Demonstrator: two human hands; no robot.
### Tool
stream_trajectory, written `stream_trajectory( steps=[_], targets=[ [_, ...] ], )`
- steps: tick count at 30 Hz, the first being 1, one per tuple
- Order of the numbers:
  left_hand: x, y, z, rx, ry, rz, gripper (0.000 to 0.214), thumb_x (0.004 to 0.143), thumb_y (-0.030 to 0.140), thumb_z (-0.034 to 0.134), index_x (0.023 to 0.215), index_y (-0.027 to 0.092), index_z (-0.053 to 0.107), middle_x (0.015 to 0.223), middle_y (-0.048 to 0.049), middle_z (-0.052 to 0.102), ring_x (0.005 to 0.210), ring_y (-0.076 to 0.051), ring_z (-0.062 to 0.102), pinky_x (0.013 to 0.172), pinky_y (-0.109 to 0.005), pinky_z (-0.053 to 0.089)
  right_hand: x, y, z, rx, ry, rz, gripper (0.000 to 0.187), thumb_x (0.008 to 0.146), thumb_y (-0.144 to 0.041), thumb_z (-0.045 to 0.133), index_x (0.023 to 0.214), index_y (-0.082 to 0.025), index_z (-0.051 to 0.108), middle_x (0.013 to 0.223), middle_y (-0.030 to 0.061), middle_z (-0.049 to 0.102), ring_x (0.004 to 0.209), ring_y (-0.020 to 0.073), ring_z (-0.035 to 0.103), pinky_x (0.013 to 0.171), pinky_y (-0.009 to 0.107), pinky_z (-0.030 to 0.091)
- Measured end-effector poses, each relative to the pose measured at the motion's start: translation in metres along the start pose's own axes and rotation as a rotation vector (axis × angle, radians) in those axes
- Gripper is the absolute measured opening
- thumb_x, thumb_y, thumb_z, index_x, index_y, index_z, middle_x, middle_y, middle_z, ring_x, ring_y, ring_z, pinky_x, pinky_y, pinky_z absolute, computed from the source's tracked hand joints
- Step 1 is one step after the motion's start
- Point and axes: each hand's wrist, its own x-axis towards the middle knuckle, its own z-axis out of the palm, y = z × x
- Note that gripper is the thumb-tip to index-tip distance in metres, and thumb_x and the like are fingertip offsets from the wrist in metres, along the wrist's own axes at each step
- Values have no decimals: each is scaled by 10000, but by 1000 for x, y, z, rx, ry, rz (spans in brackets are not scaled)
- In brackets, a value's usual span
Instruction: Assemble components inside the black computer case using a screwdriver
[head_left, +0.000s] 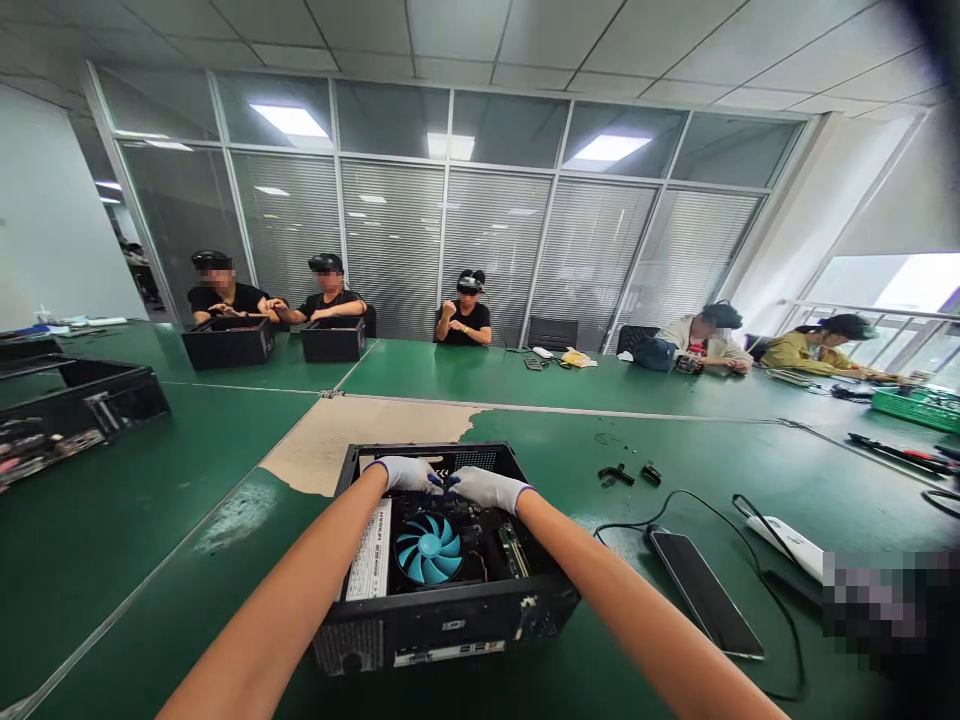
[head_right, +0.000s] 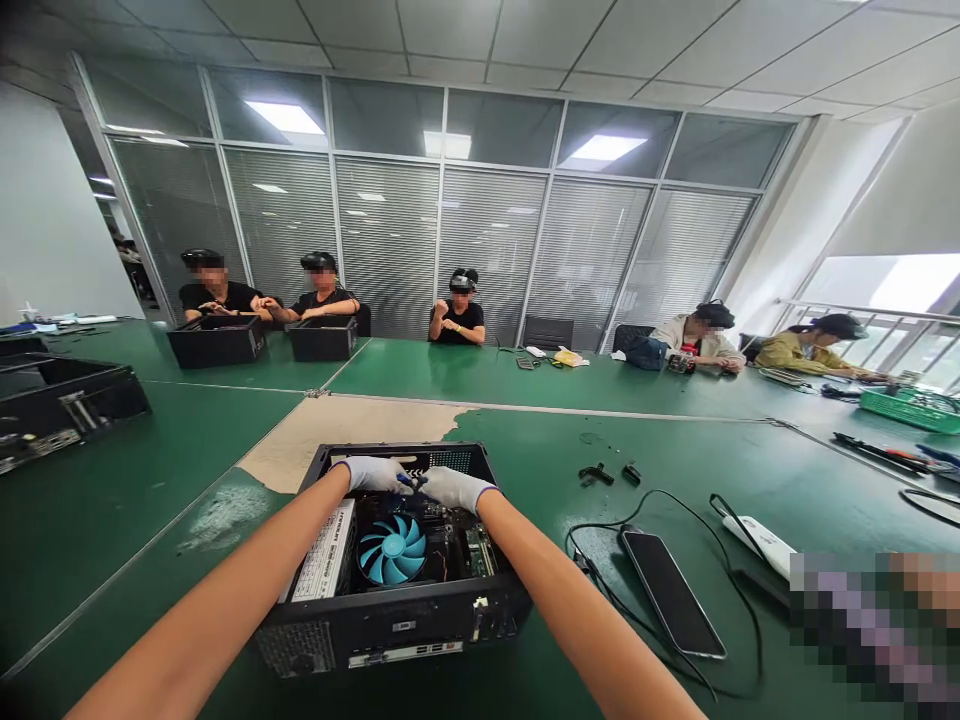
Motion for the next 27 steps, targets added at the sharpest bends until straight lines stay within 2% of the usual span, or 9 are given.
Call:
stream_trajectory(
  steps=[3, 5, 7, 10, 13, 15, 17, 21, 27],
  targets=[
    [-7, 10, -4, 13, -22, 19, 247, 907, 391, 682, 791, 184, 753, 732, 27, 726, 666, -145, 634, 677, -255, 524, -1, 7, -4, 56, -28, -37, 170, 818, -49, 630, 816, -183, 734, 809, 10, 735, 700, 133, 627, 691, 206, 455],
    [-12, 22, -9, 46, 31, 22, 229, 908, 370, 636, 846, 204, 781, 807, 11, 769, 729, -169, 661, 724, -251, 512, -4, 6, -11, 70, 13, -22, 189, 873, -89, 584, 902, -176, 749, 881, 37, 745, 744, 152, 633, 723, 233, 466],
    [-20, 40, -15, 105, 93, 18, 258, 935, 336, 572, 952, 187, 781, 952, -45, 792, 833, -201, 692, 784, -270, 509, -14, 3, -21, 144, 165, 34, 208, 929, -161, 553, 1000, -176, 748, 1001, 77, 749, 870, 184, 654, 825, 274, 489],
    [-41, 81, -17, 223, 183, 5, 350, 982, 336, 487, 1070, 124, 751, 1092, -170, 764, 963, -276, 710, 838, -349, 520, -51, 6, -33, 282, 545, 199, 282, 990, -299, 498, 1111, -190, 728, 1138, 103, 728, 1076, 219, 640, 1008, 346, 475],
    [-79, 131, 5, 329, 253, 25, 439, 1003, 419, 449, 1066, 95, 740, 1089, -242, 735, 1007, -362, 706, 826, -447, 539, -111, 15, -25, 278, 766, 405, 345, 969, -311, 456, 1164, -193, 715, 1202, 134, 715, 1132, 245, 638, 1037, 392, 485],
    [-107, 159, 32, 361, 238, 119, 428, 1011, 455, 431, 1021, 165, 745, 995, -175, 753, 918, -334, 724, 764, -431, 558, -152, 17, -8, 295, 769, 491, 352, 901, -315, 491, 1104, -187, 748, 1166, 163, 735, 1102, 288, 659, 993, 428, 514],
    [-131, 176, 64, 401, 308, 263, 460, 995, 534, 466, 1172, 178, 698, 1034, -161, 746, 905, -321, 722, 752, -424, 576, -183, 10, 8, 368, 720, 542, 356, 859, -367, 524, 1047, -199, 775, 1094, 157, 765, 1046, 310, 683, 941, 428, 541],
    [-157, 177, 104, 491, 490, 305, 724, 967, 617, 513, 1452, 81, 478, 1213, -200, 692, 989, -357, 698, 763, -461, 608, -199, -28, 13, 473, 656, 566, 458, 906, -510, 492, 1058, -193, 785, 1060, 126, 786, 1005, 313, 712, 879, 374, 564],
    [-185, 130, 99, 393, 658, 240, 461, 995, 545, 502, 1283, 192, 571, 1173, -110, 710, 945, -301, 715, 717, -403, 618, -165, -89, -7, 740, 651, 658, 440, 924, -547, 556, 1071, -213, 800, 1072, 99, 792, 1056, 315, 717, 939, 388, 564]
  ],
)
